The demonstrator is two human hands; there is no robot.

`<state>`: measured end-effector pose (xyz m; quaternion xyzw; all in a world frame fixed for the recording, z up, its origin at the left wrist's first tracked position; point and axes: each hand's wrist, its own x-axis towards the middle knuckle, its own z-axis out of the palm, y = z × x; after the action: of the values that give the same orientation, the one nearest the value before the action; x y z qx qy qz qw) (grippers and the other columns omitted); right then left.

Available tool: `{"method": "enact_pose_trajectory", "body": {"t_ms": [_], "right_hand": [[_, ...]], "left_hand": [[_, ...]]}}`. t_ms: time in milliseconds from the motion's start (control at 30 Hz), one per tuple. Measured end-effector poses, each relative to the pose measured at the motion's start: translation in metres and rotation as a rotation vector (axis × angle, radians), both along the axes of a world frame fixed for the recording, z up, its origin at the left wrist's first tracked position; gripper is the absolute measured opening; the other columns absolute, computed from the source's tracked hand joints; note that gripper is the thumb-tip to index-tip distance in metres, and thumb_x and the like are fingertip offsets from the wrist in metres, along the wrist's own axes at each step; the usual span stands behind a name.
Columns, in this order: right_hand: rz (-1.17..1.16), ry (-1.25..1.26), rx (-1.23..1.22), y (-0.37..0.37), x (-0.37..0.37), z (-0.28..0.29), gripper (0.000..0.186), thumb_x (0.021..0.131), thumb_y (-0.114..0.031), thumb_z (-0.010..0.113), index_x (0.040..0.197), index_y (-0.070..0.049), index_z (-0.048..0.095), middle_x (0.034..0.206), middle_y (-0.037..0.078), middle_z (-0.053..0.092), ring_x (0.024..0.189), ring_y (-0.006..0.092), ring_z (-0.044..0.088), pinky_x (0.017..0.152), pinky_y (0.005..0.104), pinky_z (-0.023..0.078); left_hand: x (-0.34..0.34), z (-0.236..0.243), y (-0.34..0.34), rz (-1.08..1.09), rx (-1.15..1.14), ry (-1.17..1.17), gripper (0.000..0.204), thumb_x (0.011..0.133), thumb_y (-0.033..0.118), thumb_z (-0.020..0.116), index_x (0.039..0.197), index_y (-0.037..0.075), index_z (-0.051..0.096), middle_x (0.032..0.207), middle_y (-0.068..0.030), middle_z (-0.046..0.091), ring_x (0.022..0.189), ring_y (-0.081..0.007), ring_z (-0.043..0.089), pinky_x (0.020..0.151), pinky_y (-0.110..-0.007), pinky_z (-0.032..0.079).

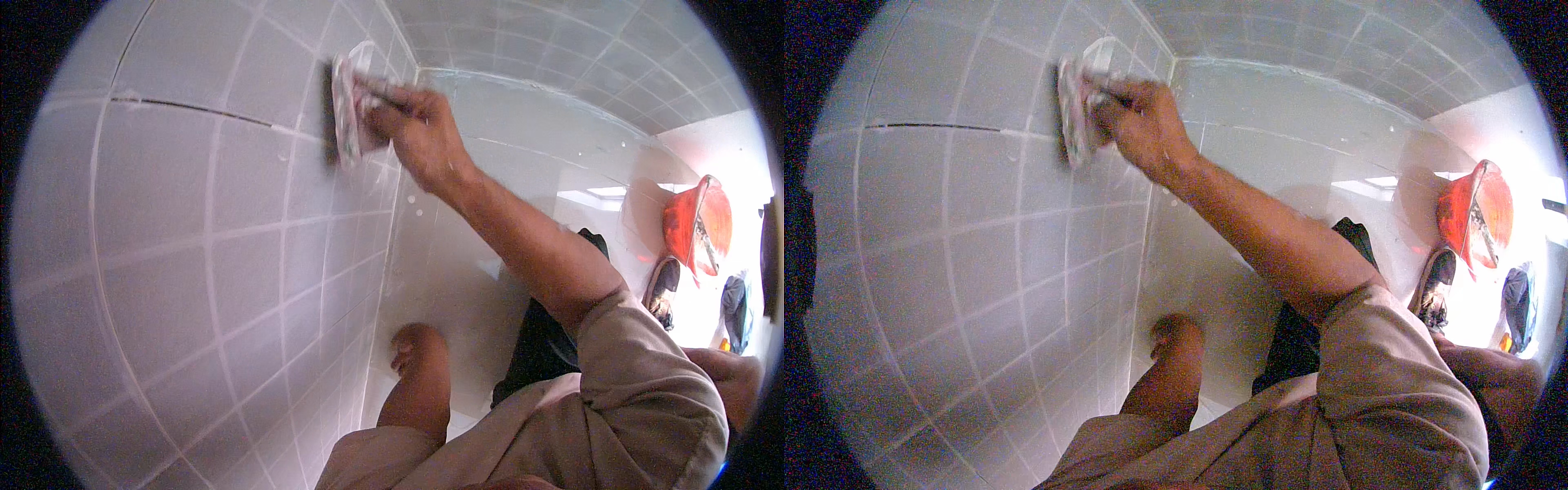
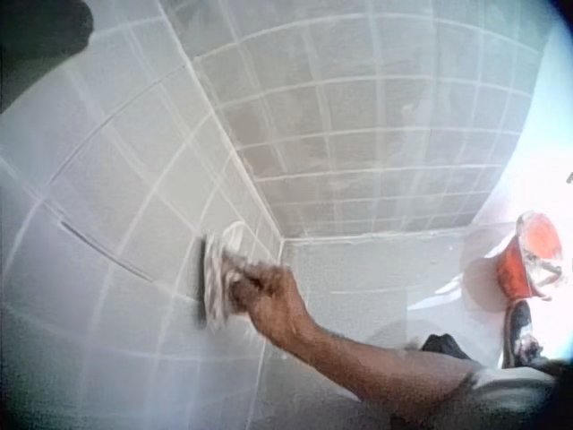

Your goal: The person applies grout to the gaps between wall tiles using a rubber float, scoops more grout from a bucket, and continues spreading it across the tile surface.

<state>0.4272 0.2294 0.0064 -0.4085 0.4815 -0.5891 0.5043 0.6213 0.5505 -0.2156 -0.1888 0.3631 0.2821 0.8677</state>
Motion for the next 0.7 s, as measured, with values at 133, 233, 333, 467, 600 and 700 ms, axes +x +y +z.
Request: {"method": "enact_pose_trajectory", "body": {"t_ms": [133, 233, 333, 467, 600, 700], "right_hand": [[-0.044, -0.216, 0.047, -0.023, -0.035, -0.011, 0.032, 0.096, -0.007, 0.057, 0.122, 0.011, 0.065, 0.102, 0.016, 0.072, 0.089, 0.0225, 0.069, 0.085, 0.0356, 0.056], [-0.032, -0.124, 0.066, -0.058, -0.053, -0.010, 0.032, 0.096, -0.008, 0.058, 0.120, 0.011, 0.066, 0.098, 0.015, 0.072, 0.085, 0.0223, 0.068, 0.081, 0.0344, 0.055], [0.114, 0.118, 0.103, -0.030, -0.026, -0.012, 0.028, 0.095, -0.011, 0.061, 0.112, 0.011, 0.068, 0.088, 0.011, 0.069, 0.077, 0.0199, 0.063, 0.070, 0.0331, 0.052], [0.168, 0.443, 0.049, -0.012, -0.082, 0.003, 0.022, 0.097, -0.012, 0.060, 0.106, 0.006, 0.070, 0.083, 0.011, 0.068, 0.076, 0.0190, 0.065, 0.069, 0.0348, 0.055], [0.009, 0.700, -0.306, -0.102, -0.101, -0.020, 0.022, 0.098, -0.017, 0.060, 0.104, 0.003, 0.070, 0.084, 0.010, 0.067, 0.076, 0.0198, 0.067, 0.070, 0.0363, 0.057], [0.032, 0.656, -0.190, -0.122, -0.078, -0.024, 0.024, 0.097, -0.022, 0.062, 0.100, 0.001, 0.071, 0.084, 0.009, 0.067, 0.074, 0.0195, 0.065, 0.066, 0.0363, 0.054]], "left_hand": [[-0.005, 0.002, -0.004, 0.475, -0.484, -0.168, 0.055, 0.103, 0.046, 0.039, 0.150, 0.020, 0.049, 0.157, -0.0086, 0.045, 0.140, -0.0324, 0.048, 0.118, -0.052, 0.027], [-0.002, -0.010, -0.002, 0.423, -0.486, -0.136, 0.055, 0.103, 0.046, 0.039, 0.149, 0.017, 0.049, 0.156, -0.0108, 0.046, 0.140, -0.0336, 0.048, 0.118, -0.053, 0.026], [0.011, -0.008, -0.002, 0.321, -0.207, -0.124, 0.055, 0.104, 0.044, 0.040, 0.147, 0.012, 0.051, 0.153, -0.0142, 0.049, 0.135, -0.0350, 0.053, 0.118, -0.054, 0.027], [-0.037, 0.031, -0.042, 0.494, -0.311, -0.095, 0.052, 0.104, 0.041, 0.040, 0.145, 0.010, 0.054, 0.148, -0.0152, 0.054, 0.130, -0.0353, 0.058, 0.116, -0.053, 0.030], [-0.002, -0.005, -0.016, 0.183, -0.063, 0.027, 0.048, 0.103, 0.038, 0.044, 0.141, 0.010, 0.057, 0.145, -0.0135, 0.058, 0.127, -0.0336, 0.060, 0.112, -0.051, 0.035], [0.008, -0.029, 0.002, -0.062, 0.175, 0.128, 0.046, 0.103, 0.037, 0.047, 0.139, 0.010, 0.059, 0.144, -0.0125, 0.059, 0.126, -0.0325, 0.061, 0.109, -0.050, 0.038]]}}
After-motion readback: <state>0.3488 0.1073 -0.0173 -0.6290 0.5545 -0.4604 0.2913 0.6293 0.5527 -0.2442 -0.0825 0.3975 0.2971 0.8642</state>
